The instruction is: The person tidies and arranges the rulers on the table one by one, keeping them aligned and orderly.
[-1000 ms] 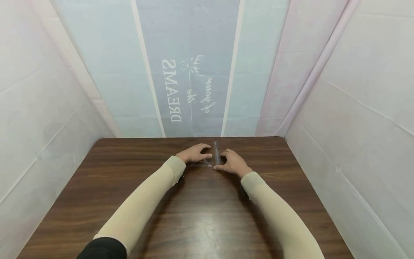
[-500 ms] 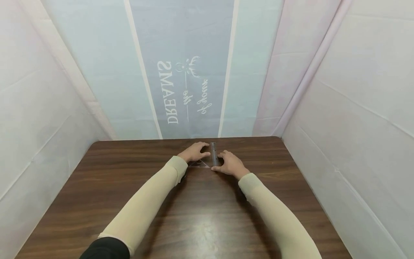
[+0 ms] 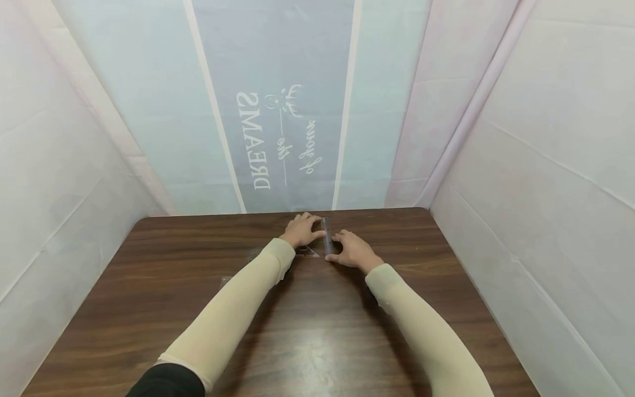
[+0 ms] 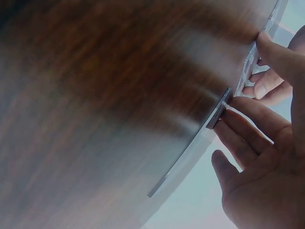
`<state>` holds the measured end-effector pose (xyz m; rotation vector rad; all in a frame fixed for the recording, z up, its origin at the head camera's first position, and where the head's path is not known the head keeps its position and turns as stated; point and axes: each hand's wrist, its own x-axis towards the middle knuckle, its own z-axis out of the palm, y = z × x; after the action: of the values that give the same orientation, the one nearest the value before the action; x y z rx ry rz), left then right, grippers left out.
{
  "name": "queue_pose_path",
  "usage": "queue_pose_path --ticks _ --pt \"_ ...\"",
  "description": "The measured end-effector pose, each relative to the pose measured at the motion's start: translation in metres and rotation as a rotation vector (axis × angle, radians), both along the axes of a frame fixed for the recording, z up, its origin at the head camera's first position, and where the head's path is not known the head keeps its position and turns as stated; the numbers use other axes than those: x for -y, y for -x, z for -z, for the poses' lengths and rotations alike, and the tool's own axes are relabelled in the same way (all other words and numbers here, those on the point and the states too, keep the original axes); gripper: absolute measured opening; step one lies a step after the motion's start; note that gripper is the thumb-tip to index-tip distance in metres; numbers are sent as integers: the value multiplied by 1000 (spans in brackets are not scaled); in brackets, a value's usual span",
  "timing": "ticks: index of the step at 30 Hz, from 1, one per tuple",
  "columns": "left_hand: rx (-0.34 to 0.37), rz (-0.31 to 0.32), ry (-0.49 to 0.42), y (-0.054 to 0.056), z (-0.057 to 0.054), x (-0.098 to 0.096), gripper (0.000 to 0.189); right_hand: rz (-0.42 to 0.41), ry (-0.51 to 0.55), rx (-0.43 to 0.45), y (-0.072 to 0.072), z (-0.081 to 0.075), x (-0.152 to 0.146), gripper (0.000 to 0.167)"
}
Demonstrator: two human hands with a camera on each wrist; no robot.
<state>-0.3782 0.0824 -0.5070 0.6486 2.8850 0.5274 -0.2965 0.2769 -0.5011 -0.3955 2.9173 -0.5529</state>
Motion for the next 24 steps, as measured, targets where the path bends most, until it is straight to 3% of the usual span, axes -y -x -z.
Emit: queue_pose_path --ticks 6,12,24 --pt "-26 -53 63 2 3 -10 68 -7 -10 -14 1 2 -1 76" --pt "-2 -37 94 11 13 -9 78 -5 -8 6 2 3 -1 77" --pt "48 -29 80 15 9 -6 85 -6 -3 25 -2 -1 -2 72"
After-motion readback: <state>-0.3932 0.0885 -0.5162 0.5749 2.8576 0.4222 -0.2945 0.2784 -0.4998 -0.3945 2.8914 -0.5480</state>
